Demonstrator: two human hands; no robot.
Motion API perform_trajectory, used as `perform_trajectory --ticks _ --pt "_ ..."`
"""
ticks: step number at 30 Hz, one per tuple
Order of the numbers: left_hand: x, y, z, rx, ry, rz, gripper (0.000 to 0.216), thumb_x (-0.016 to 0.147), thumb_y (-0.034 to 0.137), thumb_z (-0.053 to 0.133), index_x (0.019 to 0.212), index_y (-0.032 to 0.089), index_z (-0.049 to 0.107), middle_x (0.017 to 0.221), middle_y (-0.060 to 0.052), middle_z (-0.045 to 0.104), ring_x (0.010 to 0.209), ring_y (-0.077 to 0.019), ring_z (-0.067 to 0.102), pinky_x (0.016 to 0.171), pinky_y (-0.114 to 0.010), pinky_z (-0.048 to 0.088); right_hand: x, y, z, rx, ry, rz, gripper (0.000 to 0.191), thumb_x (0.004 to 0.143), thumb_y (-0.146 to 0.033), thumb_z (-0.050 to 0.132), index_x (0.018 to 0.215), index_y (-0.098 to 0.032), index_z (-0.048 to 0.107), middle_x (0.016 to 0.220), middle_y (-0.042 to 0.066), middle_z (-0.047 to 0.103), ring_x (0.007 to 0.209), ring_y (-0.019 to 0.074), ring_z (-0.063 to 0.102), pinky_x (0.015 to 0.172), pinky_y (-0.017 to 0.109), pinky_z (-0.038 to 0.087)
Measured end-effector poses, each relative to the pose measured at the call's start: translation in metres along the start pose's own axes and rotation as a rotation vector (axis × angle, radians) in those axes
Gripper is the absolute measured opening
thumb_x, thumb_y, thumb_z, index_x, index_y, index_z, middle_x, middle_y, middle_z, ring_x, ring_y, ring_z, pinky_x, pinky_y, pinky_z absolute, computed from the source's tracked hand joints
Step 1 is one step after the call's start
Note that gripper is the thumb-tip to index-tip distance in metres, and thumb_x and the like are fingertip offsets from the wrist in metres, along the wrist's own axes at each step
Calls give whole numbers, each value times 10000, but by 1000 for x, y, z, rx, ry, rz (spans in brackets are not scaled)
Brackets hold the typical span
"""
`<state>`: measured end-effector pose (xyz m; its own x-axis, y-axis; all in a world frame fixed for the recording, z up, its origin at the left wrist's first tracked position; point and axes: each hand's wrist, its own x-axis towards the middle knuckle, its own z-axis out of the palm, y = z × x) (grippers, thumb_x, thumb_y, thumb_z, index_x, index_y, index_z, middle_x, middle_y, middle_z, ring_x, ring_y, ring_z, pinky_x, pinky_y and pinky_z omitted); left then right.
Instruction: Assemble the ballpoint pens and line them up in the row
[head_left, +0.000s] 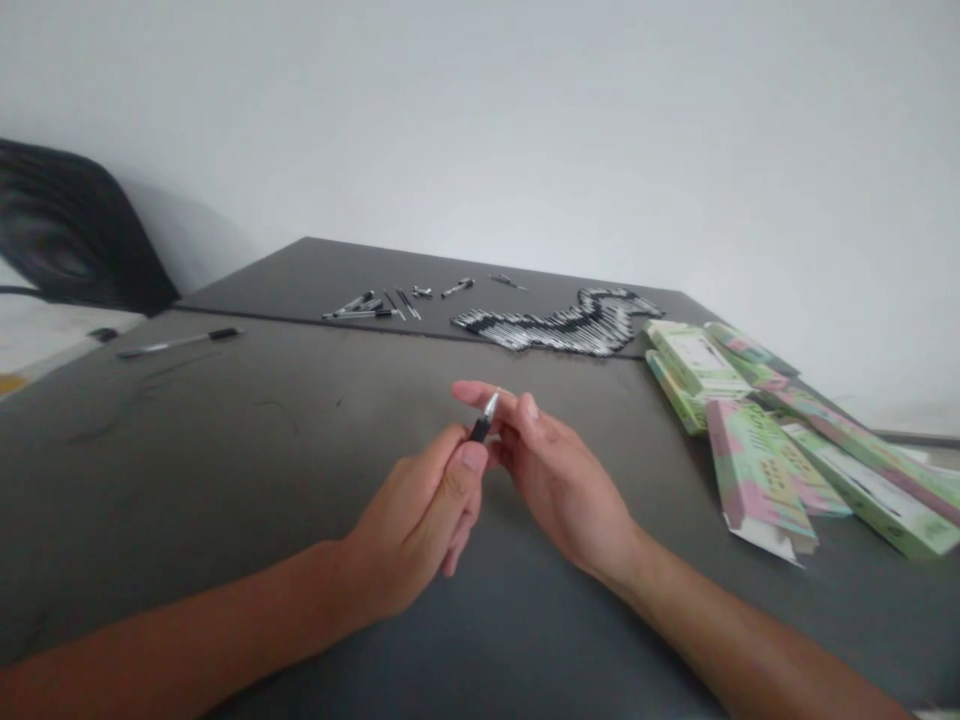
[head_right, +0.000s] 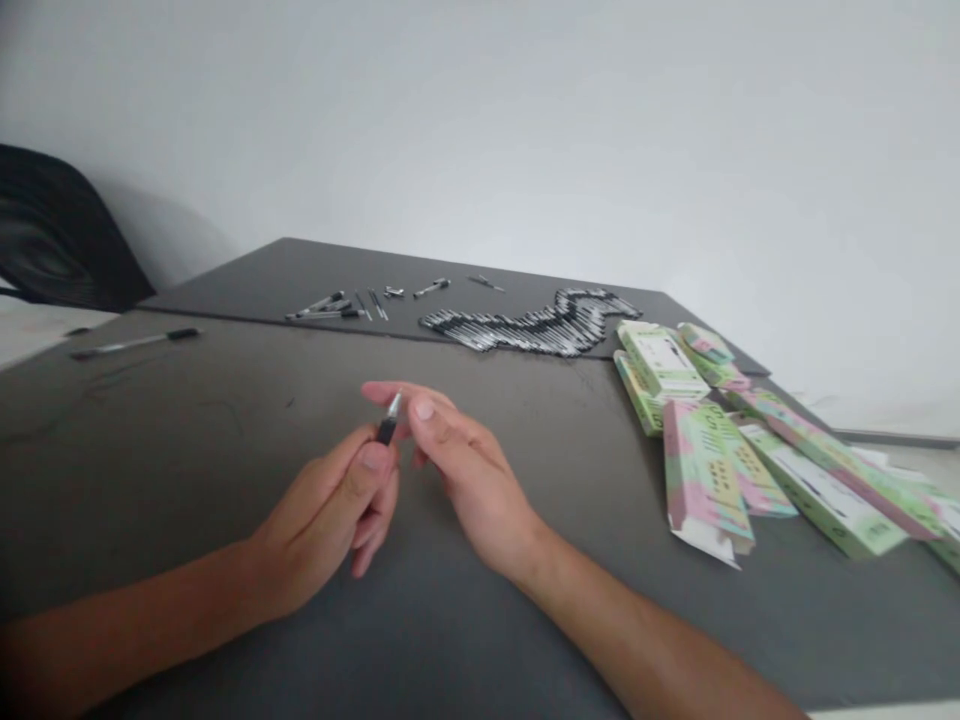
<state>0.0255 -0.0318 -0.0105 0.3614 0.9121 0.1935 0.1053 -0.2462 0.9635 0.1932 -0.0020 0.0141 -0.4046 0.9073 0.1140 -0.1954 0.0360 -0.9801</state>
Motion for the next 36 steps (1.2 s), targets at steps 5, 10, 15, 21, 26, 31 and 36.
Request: perform_trajectory --ticks 5,10,15,21,26,31,36 --pt "0 2 2 -4 -15 -8 534 1134 636 306 819 233 460 501 94 466 360 -105 512 427 -220 414 -1 -6 1 67 -6 -89 211 1022 -449 687 1118 -370 858 1373 -21 770 1365 216 628 1203 392 405" --pt "0 1 1 15 -18 -4 519 1145 609 301 830 230 462 500 99 466 357 -97 507 434 -215 409 3 -5 -3 25 89 -80 140 918 -425 826 1029 -353 873 1184 -10 837 1206 198 712 1140 378 478" --pt "-1 1 1 3 -5 14 522 1144 613 307 830 228 465 496 101 465 354 -94 500 426 -208 402 1 -8 -1 63 26 -63 273 940 -529 771 1059 -300 862 1241 27 818 1201 216 711 1123 386 484" --pt "-1 3 3 -5 9 29 518 1152 591 305 826 223 467 492 105 449 348 -84 467 426 -206 389 -2 -9 1 61 -85 -45 289 1013 -492 695 1193 -319 842 1354 35 786 1337 235 673 1237 450 402" --pt "1 3 3 14 14 23 498 1158 567 311 838 222 471 488 108 448 352 -84 464 434 -203 403 -1 -8 -3 5 -8 -57 208 980 -454 755 1129 -351 858 1291 8 814 1412 209 623 1291 435 343" --pt "1 1 4 2 19 26 481 1158 570 310 871 222 478 496 112 453 344 -84 458 418 -194 400 0 -7 -2 -5 49 -33 179 924 -453 815 1059 -351 873 1212 10 839 1295 226 700 1241 456 419" --pt "0 2 6 -16 18 25 503 1153 587 304 835 229 462 466 106 449 341 -88 424 412 -197 382 0 -5 0 61 -6 -51 260 983 -505 734 1115 -322 864 1250 38 827 1269 231 713 1219 466 442"
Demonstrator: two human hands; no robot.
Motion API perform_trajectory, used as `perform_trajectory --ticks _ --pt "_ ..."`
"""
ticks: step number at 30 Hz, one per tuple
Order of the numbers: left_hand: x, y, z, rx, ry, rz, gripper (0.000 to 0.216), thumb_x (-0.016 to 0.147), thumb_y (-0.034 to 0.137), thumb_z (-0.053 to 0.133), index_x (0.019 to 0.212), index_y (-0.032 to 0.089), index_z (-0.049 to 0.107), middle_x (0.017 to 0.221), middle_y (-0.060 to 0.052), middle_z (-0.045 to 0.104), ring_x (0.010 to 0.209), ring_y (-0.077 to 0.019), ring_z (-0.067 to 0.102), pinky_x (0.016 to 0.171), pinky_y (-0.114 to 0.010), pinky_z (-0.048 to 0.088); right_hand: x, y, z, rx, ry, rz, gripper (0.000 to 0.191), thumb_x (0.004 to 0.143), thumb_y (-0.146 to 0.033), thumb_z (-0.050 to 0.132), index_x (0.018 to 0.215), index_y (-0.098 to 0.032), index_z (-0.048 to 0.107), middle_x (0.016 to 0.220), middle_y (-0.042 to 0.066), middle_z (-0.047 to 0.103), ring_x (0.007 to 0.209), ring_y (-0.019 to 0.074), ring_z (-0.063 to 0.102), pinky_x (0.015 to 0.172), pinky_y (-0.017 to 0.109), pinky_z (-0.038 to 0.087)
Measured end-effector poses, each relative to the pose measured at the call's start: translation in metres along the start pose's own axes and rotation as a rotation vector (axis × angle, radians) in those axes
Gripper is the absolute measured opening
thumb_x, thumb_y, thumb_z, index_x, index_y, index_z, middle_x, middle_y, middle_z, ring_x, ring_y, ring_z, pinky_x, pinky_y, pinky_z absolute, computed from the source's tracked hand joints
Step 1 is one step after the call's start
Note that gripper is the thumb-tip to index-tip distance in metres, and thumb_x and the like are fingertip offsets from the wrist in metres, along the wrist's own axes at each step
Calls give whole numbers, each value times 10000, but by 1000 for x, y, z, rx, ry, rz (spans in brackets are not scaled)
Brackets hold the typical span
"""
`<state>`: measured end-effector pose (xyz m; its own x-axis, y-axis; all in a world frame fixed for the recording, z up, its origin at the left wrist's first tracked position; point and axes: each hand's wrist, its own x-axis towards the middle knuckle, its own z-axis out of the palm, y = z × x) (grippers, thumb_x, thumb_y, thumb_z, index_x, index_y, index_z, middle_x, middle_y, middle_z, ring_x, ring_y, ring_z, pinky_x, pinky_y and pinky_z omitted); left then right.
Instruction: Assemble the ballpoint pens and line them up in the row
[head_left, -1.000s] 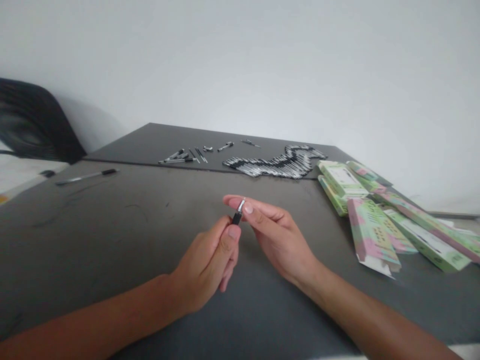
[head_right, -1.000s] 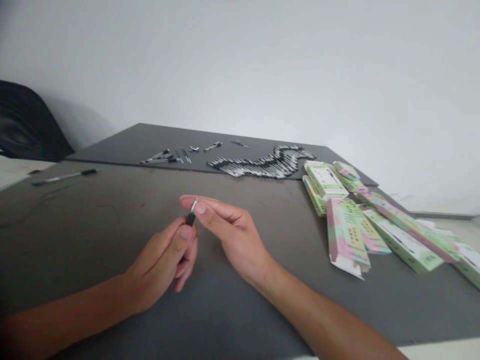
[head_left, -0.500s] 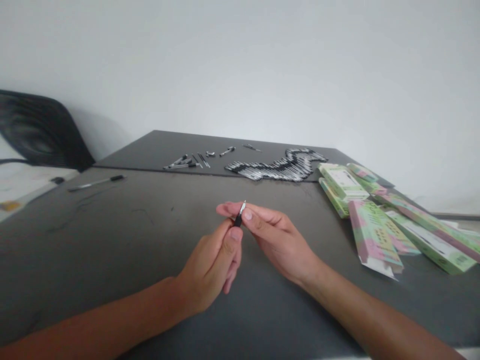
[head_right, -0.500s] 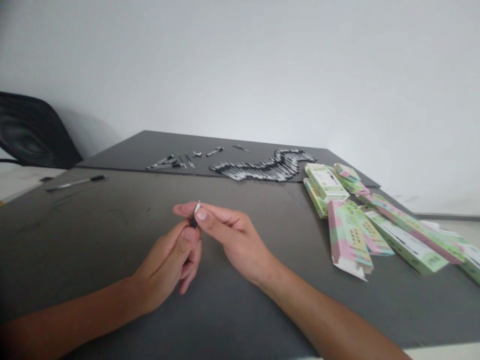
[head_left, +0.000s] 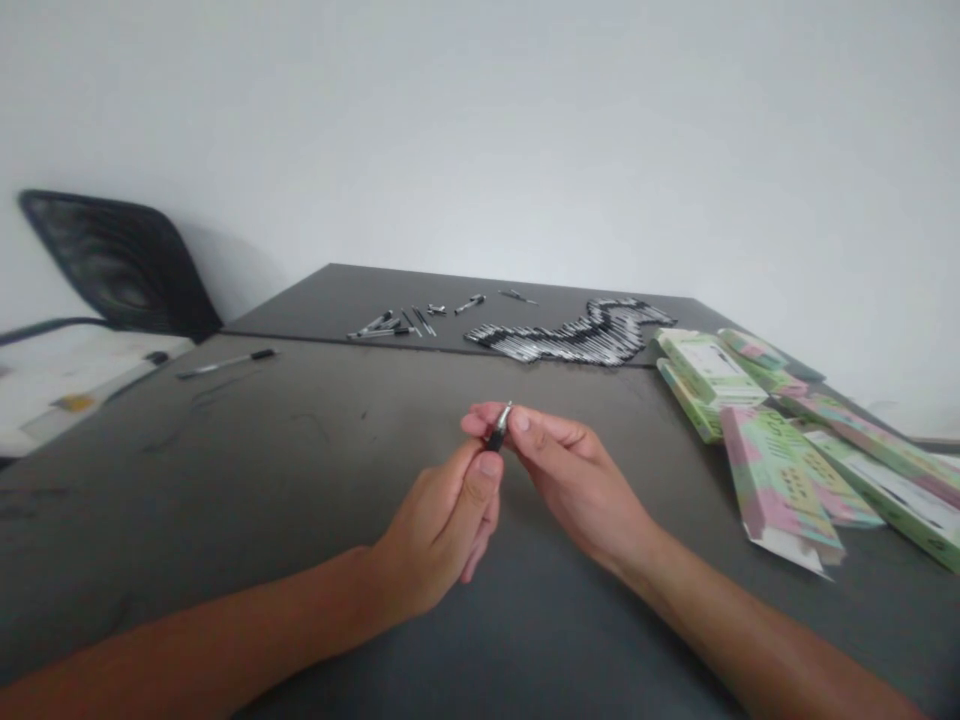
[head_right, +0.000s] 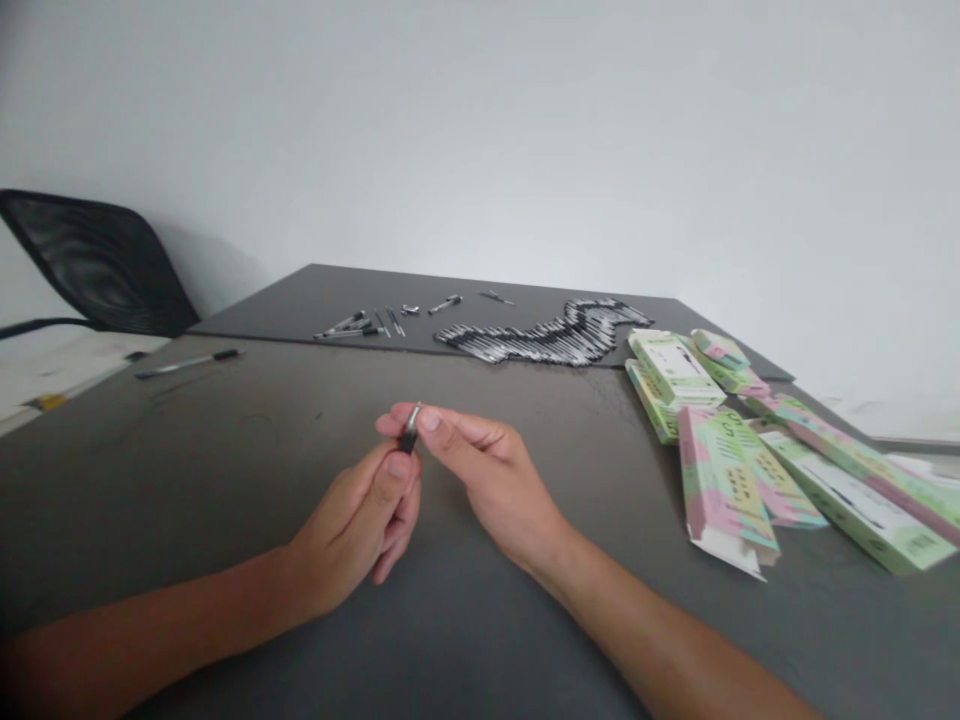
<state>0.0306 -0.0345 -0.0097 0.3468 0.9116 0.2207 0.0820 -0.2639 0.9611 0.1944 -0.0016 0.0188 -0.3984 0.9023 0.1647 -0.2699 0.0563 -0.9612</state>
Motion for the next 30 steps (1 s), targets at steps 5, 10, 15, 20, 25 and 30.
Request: perform_trajectory --ticks 5,10,15,20,25,30 --pt "0 1 0 -7 0 5 487 1155 575 307 846 230 459 473 109 432 347 -89 407 407 -202 360 0 1 -1 -70 -47 -27 243 1036 -475 672 1158 -360 850 1337 5 795 1380 207 645 1275 440 373" --pt "1 -2 1 -6 -3 -12 489 1157 565 300 825 235 440 483 110 413 346 -87 415 402 -200 359 2 2 -3 -187 31 -32 238 998 -508 713 1125 -367 858 1311 12 805 1441 242 596 1293 493 349" --pt "1 -3 1 -19 4 -13 454 1150 578 318 880 237 450 534 111 432 354 -90 424 387 -203 366 1 4 -4 -170 108 -27 216 935 -506 789 1037 -340 882 1171 38 849 1285 271 707 1220 509 452" --pt "3 1 -2 2 24 16 483 1157 571 295 846 236 452 535 96 452 372 -91 437 409 -216 373 -1 10 -2 -64 73 -1 279 982 -515 732 1160 -340 855 1268 46 821 1255 263 727 1209 512 468" --pt "4 -1 -4 64 36 17 484 1160 556 288 837 240 464 511 87 464 392 -109 471 449 -244 398 0 15 -7 -111 123 8 209 959 -474 777 1124 -378 860 1333 12 796 1316 240 696 1241 465 440" --pt "5 0 -5 86 21 28 477 1163 547 272 842 246 456 508 84 469 410 -117 480 472 -252 414 1 15 -9 -109 177 13 214 914 -471 826 1092 -360 871 1251 30 828 1228 251 738 1213 485 470"
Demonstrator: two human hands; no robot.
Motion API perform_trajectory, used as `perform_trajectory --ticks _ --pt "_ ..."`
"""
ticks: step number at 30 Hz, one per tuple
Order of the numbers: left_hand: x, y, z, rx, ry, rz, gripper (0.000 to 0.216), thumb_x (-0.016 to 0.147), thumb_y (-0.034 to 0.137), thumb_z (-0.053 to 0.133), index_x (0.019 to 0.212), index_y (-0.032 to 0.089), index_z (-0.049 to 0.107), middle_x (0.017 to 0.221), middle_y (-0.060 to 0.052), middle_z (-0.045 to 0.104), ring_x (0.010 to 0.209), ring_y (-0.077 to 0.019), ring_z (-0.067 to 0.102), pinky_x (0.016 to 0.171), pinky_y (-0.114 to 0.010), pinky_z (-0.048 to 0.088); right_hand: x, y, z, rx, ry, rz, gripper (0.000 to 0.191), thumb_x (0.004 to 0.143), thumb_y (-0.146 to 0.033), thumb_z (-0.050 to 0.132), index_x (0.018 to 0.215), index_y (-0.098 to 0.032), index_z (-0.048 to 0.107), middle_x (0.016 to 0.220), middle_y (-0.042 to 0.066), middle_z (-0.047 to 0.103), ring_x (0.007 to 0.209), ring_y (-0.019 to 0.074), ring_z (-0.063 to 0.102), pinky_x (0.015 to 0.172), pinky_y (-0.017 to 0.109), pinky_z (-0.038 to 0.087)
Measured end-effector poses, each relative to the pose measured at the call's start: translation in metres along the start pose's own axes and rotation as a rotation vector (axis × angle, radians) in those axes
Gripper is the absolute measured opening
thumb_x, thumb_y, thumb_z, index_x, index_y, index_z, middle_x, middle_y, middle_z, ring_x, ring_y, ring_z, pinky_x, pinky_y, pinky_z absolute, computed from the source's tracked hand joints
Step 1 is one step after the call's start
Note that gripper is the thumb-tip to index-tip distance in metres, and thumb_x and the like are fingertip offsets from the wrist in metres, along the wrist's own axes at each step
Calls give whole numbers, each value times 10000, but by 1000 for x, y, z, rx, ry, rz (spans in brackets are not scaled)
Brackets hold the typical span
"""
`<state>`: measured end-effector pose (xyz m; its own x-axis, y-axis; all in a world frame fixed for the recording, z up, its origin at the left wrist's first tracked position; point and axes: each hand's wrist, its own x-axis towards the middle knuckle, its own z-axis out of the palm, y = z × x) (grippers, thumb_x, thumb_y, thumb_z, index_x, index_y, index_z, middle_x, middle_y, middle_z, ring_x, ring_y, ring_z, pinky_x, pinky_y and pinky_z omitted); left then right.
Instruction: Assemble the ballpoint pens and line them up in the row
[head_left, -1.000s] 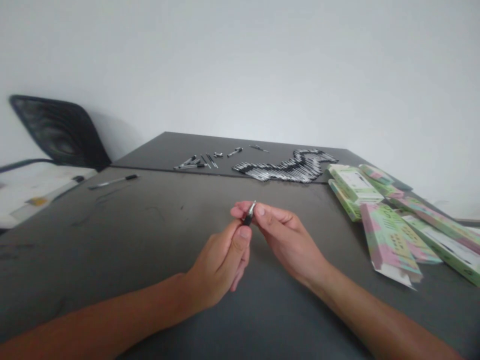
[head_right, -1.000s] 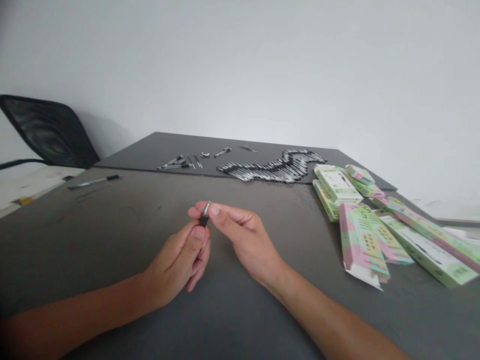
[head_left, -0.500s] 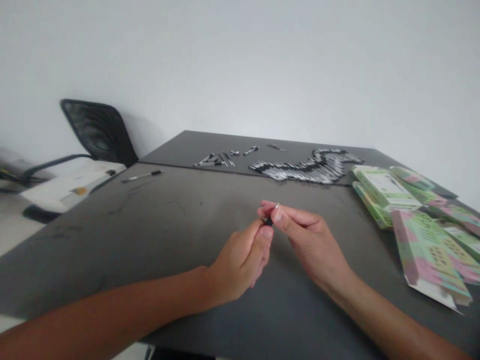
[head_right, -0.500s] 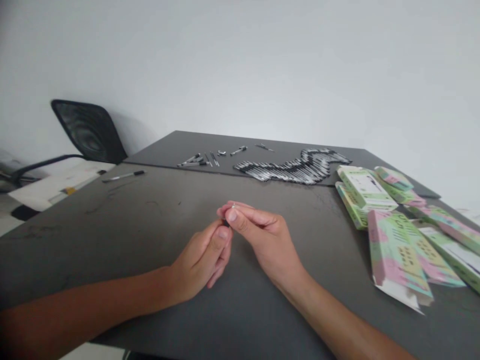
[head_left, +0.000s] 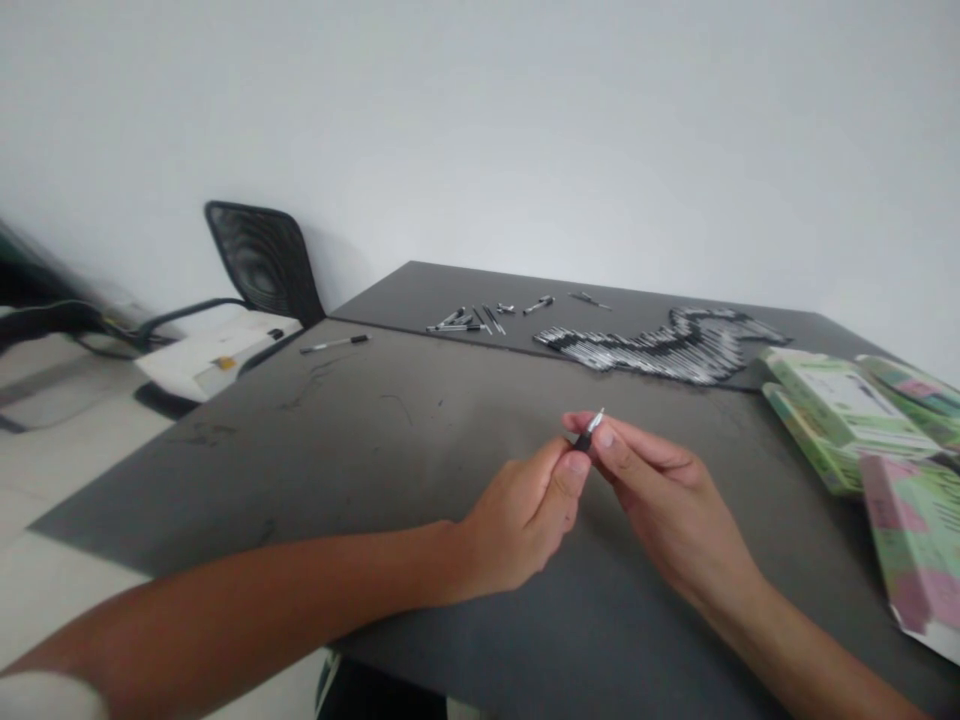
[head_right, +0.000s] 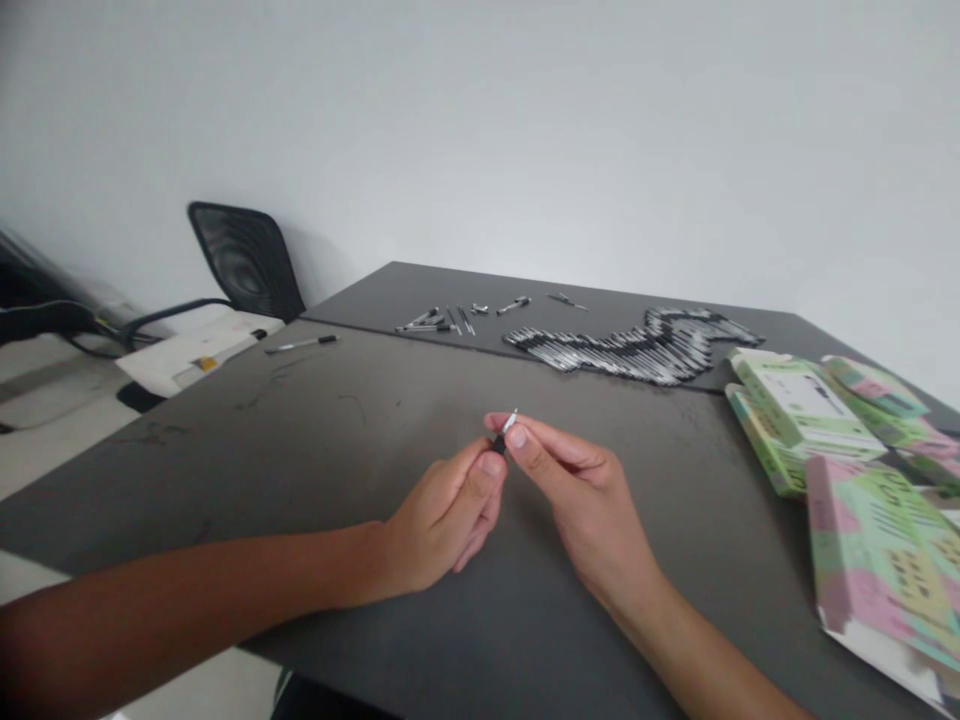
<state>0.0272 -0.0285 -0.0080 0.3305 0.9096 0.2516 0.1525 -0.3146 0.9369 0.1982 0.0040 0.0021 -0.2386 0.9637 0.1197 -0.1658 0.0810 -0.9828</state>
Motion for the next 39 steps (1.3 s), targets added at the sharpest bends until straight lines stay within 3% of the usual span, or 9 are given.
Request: perform_trajectory --ticks 11,22,29,33,35,39 --pt "0 -1 1 -6 6 23 474 1168 509 279 829 235 462 513 91 473 416 -99 460 466 -231 382 1 -1 -1 -17 -29 22 242 889 -519 837 1063 -356 878 1201 15 843 1188 249 746 1180 476 506" --pt "0 4 2 -53 23 -11 472 1173 488 307 806 229 452 516 106 430 364 -71 395 409 -214 324 0 -6 6 38 -26 -76 200 917 -484 823 1080 -377 868 1184 -2 846 1193 224 756 1160 449 536" --pt "0 -2 1 5 15 42 453 1176 479 305 830 229 458 534 96 459 421 -89 440 469 -232 355 0 -5 7 7 -44 -44 214 925 -503 807 1065 -355 874 1138 15 856 1149 225 773 1150 459 548" --pt "3 -6 -3 54 39 73 426 1177 464 304 869 225 477 572 86 484 478 -108 466 536 -259 377 2 -2 6 4 2 -33 245 845 -501 880 1051 -368 875 1121 16 860 1131 240 785 1128 466 561" --pt "6 -10 -6 84 79 98 420 1174 464 306 866 229 467 592 80 492 499 -115 473 563 -273 375 5 -2 2 -12 41 -32 346 801 -486 917 1128 -391 855 1158 11 853 1158 241 775 1124 454 555" --pt "14 -20 -14 124 121 98 419 1165 494 294 861 242 434 621 68 496 527 -133 485 582 -294 349 18 -9 -14 -217 263 -75 552 777 -534 910 1290 -366 797 1186 34 845 1146 256 762 1035 418 578"
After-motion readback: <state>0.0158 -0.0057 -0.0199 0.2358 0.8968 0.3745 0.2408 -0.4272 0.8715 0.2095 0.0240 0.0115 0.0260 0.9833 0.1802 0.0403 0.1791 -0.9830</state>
